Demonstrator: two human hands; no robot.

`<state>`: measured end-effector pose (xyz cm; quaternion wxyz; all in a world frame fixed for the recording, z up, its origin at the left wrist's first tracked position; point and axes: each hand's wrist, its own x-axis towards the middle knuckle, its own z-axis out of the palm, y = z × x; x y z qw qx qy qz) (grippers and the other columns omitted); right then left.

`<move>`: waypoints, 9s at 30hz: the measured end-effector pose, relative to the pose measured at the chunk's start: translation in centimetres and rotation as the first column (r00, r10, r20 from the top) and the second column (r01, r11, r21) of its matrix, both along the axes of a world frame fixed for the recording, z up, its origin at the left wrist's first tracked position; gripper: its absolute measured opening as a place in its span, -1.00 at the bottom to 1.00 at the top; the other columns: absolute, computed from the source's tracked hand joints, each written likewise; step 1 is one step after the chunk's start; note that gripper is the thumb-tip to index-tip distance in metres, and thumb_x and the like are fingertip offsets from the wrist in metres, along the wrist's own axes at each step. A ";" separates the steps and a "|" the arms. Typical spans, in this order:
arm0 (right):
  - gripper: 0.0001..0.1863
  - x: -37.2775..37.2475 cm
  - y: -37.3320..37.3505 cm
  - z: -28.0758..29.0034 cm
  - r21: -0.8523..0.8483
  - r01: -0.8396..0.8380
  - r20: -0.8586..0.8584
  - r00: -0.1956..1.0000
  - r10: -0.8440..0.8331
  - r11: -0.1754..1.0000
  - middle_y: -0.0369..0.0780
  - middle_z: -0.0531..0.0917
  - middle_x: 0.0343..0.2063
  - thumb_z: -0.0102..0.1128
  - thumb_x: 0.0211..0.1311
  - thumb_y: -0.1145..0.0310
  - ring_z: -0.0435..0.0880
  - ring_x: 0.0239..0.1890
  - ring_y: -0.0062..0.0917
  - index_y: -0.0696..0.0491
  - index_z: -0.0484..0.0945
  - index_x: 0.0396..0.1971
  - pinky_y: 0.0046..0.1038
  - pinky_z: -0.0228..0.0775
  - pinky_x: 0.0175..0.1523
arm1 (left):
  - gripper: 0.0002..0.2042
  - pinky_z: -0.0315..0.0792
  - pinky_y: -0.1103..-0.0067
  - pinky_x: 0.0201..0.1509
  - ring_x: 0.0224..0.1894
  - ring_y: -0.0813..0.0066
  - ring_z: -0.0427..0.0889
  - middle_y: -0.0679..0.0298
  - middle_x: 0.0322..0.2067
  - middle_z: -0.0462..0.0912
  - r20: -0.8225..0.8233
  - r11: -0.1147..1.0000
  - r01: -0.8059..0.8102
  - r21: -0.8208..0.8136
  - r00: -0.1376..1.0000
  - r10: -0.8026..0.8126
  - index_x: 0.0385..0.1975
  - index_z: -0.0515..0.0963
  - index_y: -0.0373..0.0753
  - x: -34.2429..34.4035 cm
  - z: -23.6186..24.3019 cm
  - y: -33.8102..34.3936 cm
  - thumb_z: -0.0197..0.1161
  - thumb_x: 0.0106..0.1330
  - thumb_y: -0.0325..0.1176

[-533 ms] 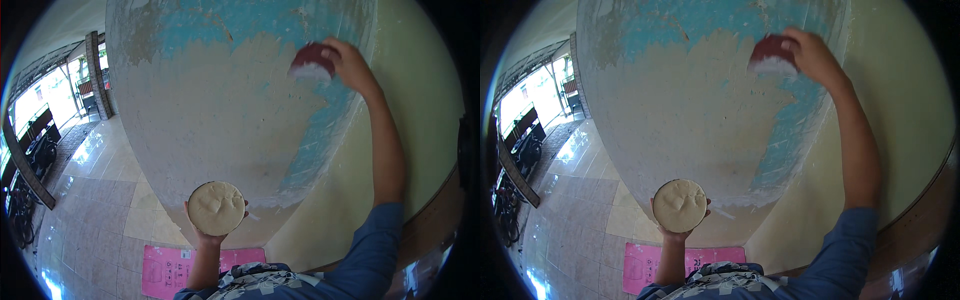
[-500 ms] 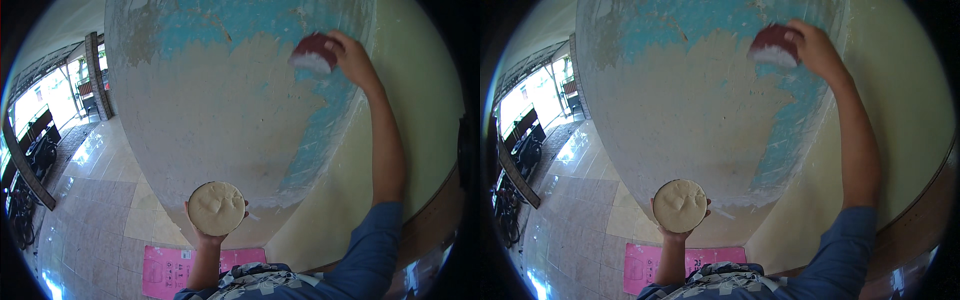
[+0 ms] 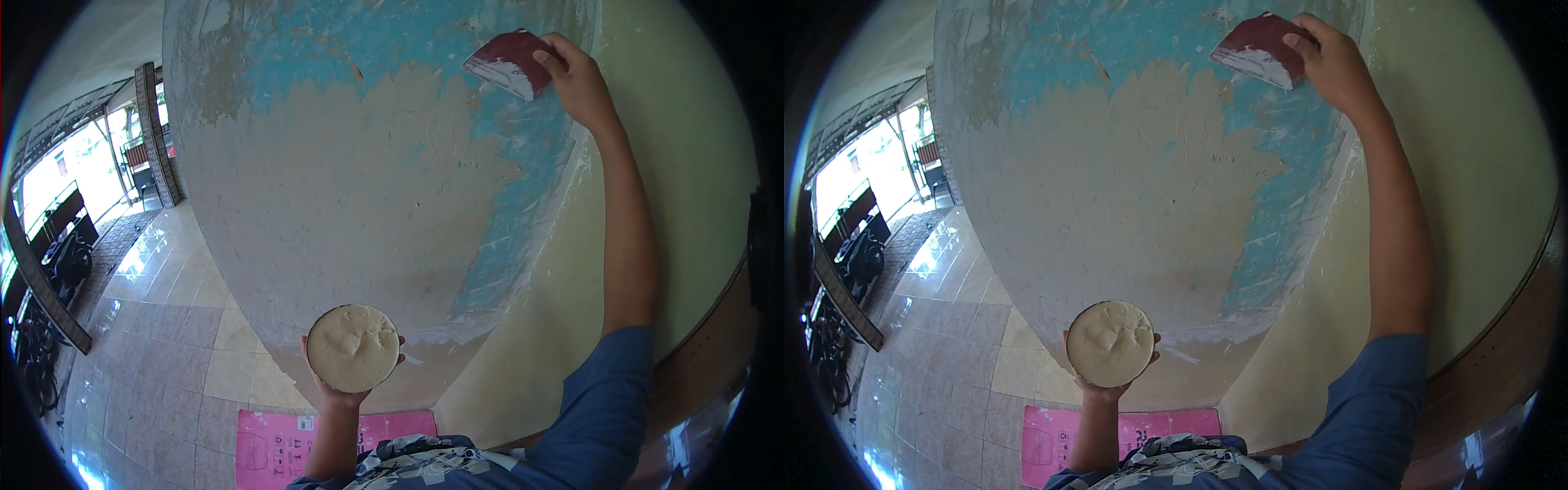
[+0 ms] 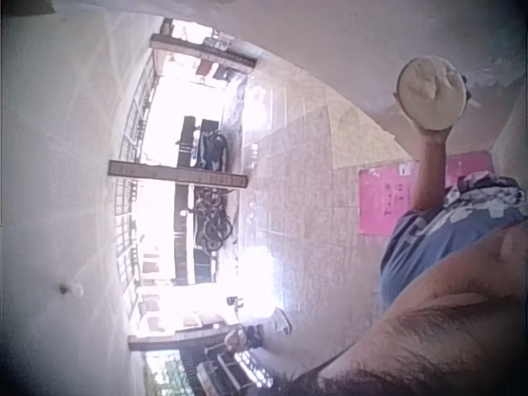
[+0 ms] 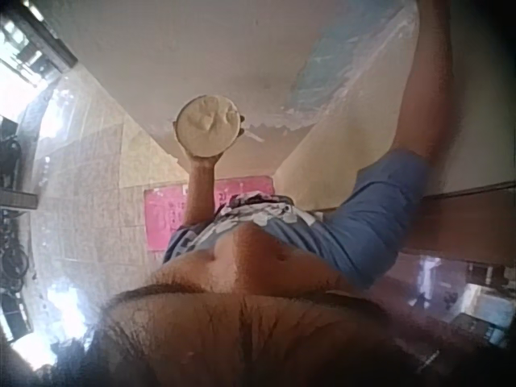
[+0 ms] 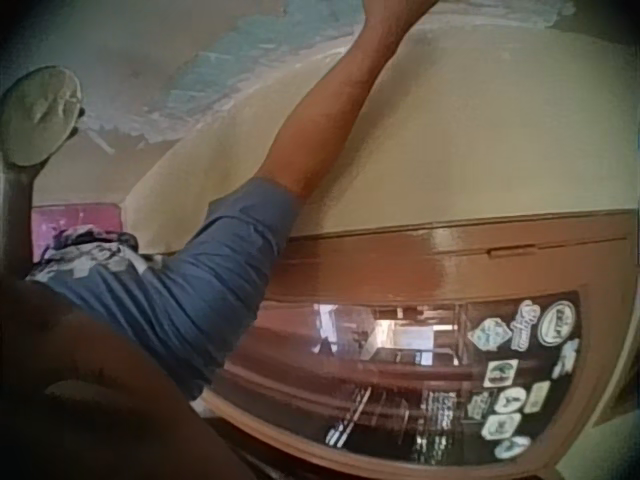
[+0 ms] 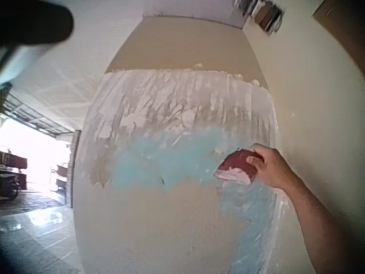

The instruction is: The person applies wall putty from a container to a wall surface with a putty knife.

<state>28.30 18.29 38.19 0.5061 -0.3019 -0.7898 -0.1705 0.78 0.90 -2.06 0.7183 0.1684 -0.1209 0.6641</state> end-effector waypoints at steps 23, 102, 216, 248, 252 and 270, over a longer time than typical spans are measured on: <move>-0.70 -3.1 0.4 -0.5 0.181 0.053 0.140 0.987 -0.079 0.982 -0.10 0.65 -0.39 0.12 0.43 0.21 0.61 -0.41 -0.47 0.13 0.53 -0.05 -0.42 0.46 -0.11 | -0.03 0.37 -0.25 0.16 0.25 -0.52 0.25 -0.21 0.27 0.25 -0.030 0.999 0.026 -0.022 0.999 -0.027 0.39 0.16 -0.15 0.0 0.6 -0.4 0.06 0.14 0.50; -0.63 -3.7 1.1 -5.4 -0.175 -0.059 0.245 0.964 0.101 0.983 -0.12 0.70 -0.21 0.14 0.41 0.12 0.69 -0.12 -0.38 0.13 0.57 -0.06 -0.40 0.44 0.01 | -0.06 0.36 -0.32 0.08 0.20 -0.59 0.29 -0.14 0.27 0.29 -0.049 0.997 -0.039 -0.068 0.998 0.036 0.39 0.19 -0.09 -0.9 -1.0 0.4 -0.03 0.16 0.53; -0.64 -2.4 0.5 4.0 -0.044 0.062 -0.057 0.996 -0.064 0.997 -0.10 0.67 -0.20 0.12 0.44 0.17 0.63 -0.14 -0.44 0.16 0.50 -0.01 -0.45 0.40 0.07 | -0.07 0.29 -0.33 0.13 0.20 -0.36 0.39 -0.06 0.27 0.34 -0.112 0.994 0.020 -0.109 0.993 -0.032 0.35 0.26 -0.08 -3.1 2.2 0.6 -0.14 0.16 0.55; -0.61 -1.0 1.2 3.0 -0.012 0.079 0.118 0.990 -0.078 0.997 -0.12 0.67 -0.21 0.14 0.41 0.11 0.59 -0.19 -0.44 0.17 0.52 -0.05 -0.46 0.40 0.04 | -0.03 0.39 -0.26 0.05 0.11 -0.47 0.43 -0.12 0.22 0.37 -0.096 0.979 -0.082 -0.187 0.993 0.065 0.34 0.25 -0.13 -3.8 -0.5 2.1 -0.13 0.13 0.58; -0.59 -0.5 0.9 5.5 0.088 0.059 -0.033 0.998 -0.056 0.994 -0.13 0.67 -0.23 0.15 0.40 0.09 0.59 -0.21 -0.42 0.17 0.52 -0.06 -0.48 0.41 0.03 | -0.03 0.39 -0.27 0.04 0.12 -0.47 0.42 -0.11 0.22 0.38 -0.121 0.982 -0.092 -0.167 0.990 0.072 0.35 0.25 -0.12 -3.9 -0.1 2.0 -0.14 0.13 0.58; -0.64 0.3 2.6 2.3 -0.091 0.012 0.051 0.999 -0.007 0.996 -0.10 0.67 -0.30 0.17 0.39 0.12 0.61 -0.27 -0.39 0.12 0.54 -0.08 -0.43 0.43 -0.04 | 0.01 0.47 -0.21 -0.01 0.06 -0.43 0.47 -0.17 0.14 0.41 -0.205 0.944 -0.278 -0.180 0.949 0.240 0.31 0.26 -0.17 -4.0 -0.9 2.7 -0.05 0.06 0.60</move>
